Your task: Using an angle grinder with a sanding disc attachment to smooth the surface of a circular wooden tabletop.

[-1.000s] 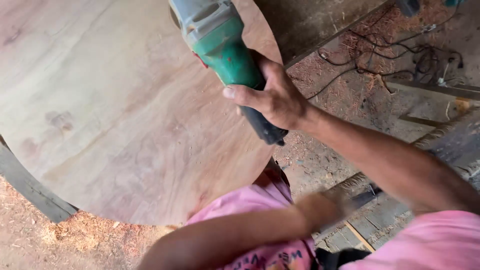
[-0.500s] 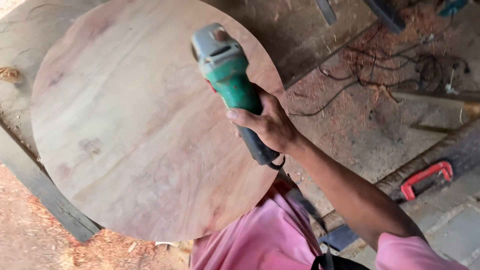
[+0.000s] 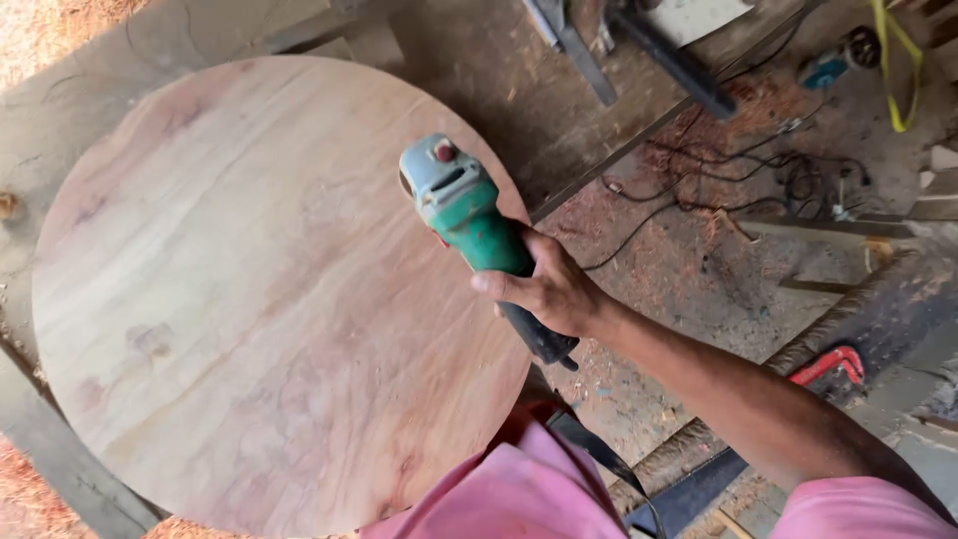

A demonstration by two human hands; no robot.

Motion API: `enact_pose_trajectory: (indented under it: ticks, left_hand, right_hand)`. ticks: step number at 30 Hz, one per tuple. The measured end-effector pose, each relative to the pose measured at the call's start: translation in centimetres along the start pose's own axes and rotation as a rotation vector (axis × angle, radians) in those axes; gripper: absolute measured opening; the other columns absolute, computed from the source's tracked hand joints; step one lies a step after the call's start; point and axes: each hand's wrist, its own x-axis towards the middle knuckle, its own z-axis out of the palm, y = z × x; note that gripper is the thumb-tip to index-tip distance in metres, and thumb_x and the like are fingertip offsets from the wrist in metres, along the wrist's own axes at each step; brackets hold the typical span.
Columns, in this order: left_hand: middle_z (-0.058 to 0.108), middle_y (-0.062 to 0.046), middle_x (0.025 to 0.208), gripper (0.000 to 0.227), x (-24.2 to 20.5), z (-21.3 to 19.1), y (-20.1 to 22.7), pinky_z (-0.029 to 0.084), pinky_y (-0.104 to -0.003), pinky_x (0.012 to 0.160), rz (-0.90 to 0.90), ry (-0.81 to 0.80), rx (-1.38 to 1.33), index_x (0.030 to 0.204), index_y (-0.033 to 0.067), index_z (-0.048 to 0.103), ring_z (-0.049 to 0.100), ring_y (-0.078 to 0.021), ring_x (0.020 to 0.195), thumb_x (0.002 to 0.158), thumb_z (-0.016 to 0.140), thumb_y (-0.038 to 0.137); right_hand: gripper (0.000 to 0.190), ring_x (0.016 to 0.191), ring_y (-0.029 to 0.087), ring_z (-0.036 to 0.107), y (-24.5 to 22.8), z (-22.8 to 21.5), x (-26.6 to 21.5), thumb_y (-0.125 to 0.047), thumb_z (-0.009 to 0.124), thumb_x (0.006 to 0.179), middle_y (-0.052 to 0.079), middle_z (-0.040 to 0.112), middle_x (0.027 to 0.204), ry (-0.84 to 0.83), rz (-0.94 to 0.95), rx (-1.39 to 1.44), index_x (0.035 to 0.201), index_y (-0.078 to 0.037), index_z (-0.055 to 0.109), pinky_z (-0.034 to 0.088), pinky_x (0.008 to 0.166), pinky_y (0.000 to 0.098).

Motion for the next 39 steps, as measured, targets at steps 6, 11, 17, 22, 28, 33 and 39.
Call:
enact_pose_trajectory:
  ticks: [6, 11, 17, 22, 28, 33, 39]
  left_hand:
    - [0.067, -0.013, 0.102, 0.035, 8.6, 10.1, 0.0, 0.049, -0.036, 0.086, -0.022, 0.232, -0.197, 0.108, -0.0022, 0.071, 0.062, -0.0203, 0.094, 0.092, 0.073, 0.029]
    - [0.067, -0.014, 0.098, 0.037, 15.8, 13.5, 2.1, 0.051, -0.036, 0.081, -0.073, 0.644, -0.456, 0.108, -0.0039, 0.07, 0.062, -0.0199, 0.089, 0.093, 0.074, 0.031]
    - [0.069, -0.011, 0.1, 0.046, 20.8, 5.8, 4.1, 0.053, -0.034, 0.081, -0.139, 1.032, -0.707, 0.112, -0.0017, 0.067, 0.065, -0.0169, 0.09, 0.093, 0.073, 0.04]
    - [0.072, -0.011, 0.108, 0.061, 21.5, 2.9, 2.7, 0.054, -0.033, 0.087, -0.244, 1.095, -0.912, 0.12, 0.0018, 0.063, 0.067, -0.015, 0.098, 0.09, 0.069, 0.055]
    - [0.071, -0.012, 0.11, 0.067, 20.1, 1.9, 0.9, 0.054, -0.035, 0.087, -0.14, 1.189, -1.105, 0.122, 0.0018, 0.063, 0.066, -0.0162, 0.098, 0.08, 0.077, 0.052]
    - [0.07, -0.008, 0.113, 0.06, 18.0, 1.7, -0.7, 0.054, -0.033, 0.089, 0.012, 1.274, -1.112, 0.129, 0.0048, 0.061, 0.064, -0.0144, 0.101, 0.084, 0.075, 0.042]
    - [0.068, -0.008, 0.115, 0.062, 15.0, 2.5, -2.0, 0.055, -0.033, 0.091, -0.002, 1.4, -1.132, 0.131, 0.0037, 0.054, 0.064, -0.0145, 0.104, 0.084, 0.077, 0.037]
  right_hand:
    - [0.043, 0.066, 0.012, 0.065, 0.4, -0.9, -0.9, -0.037, 0.073, 0.082, 0.002, 0.063, 0.081, -0.031, 0.068, -0.034, 0.11, -0.005, 0.062, 0.056, 0.06, 0.0306]
    - [0.04, 0.066, 0.013, 0.064, 3.2, 0.7, -1.0, -0.033, 0.072, 0.084, 0.004, 0.065, 0.082, -0.076, 0.13, 0.019, 0.109, -0.005, 0.062, 0.053, 0.058, 0.032]
    - [0.037, 0.072, 0.012, 0.064, 4.4, 5.3, -0.4, -0.033, 0.067, 0.089, 0.005, 0.069, 0.087, -0.06, 0.128, -0.044, 0.112, -0.003, 0.065, 0.053, 0.064, 0.0301]
    - [0.037, 0.09, 0.007, 0.062, 7.0, 7.5, 0.5, -0.032, 0.062, 0.093, -0.001, 0.068, 0.102, -0.068, 0.108, -0.091, 0.117, -0.004, 0.066, 0.051, 0.078, 0.0263]
    - [0.036, 0.088, 0.01, 0.062, 8.4, 9.8, 1.7, -0.03, 0.063, 0.097, 0.003, 0.068, 0.1, -0.126, 0.1, -0.179, 0.114, 0.002, 0.067, 0.051, 0.076, 0.0304]
    - [0.043, 0.096, 0.013, 0.063, 9.1, 12.1, 2.5, -0.03, 0.066, 0.096, 0.006, 0.068, 0.108, -0.226, 0.054, -0.186, 0.125, 0.002, 0.061, 0.053, 0.082, 0.0306]
    - [0.047, 0.108, 0.015, 0.064, 9.1, 15.4, 3.4, -0.029, 0.062, 0.098, 0.008, 0.068, 0.119, -0.336, 0.016, -0.282, 0.132, 0.003, 0.057, 0.052, 0.093, 0.0316]
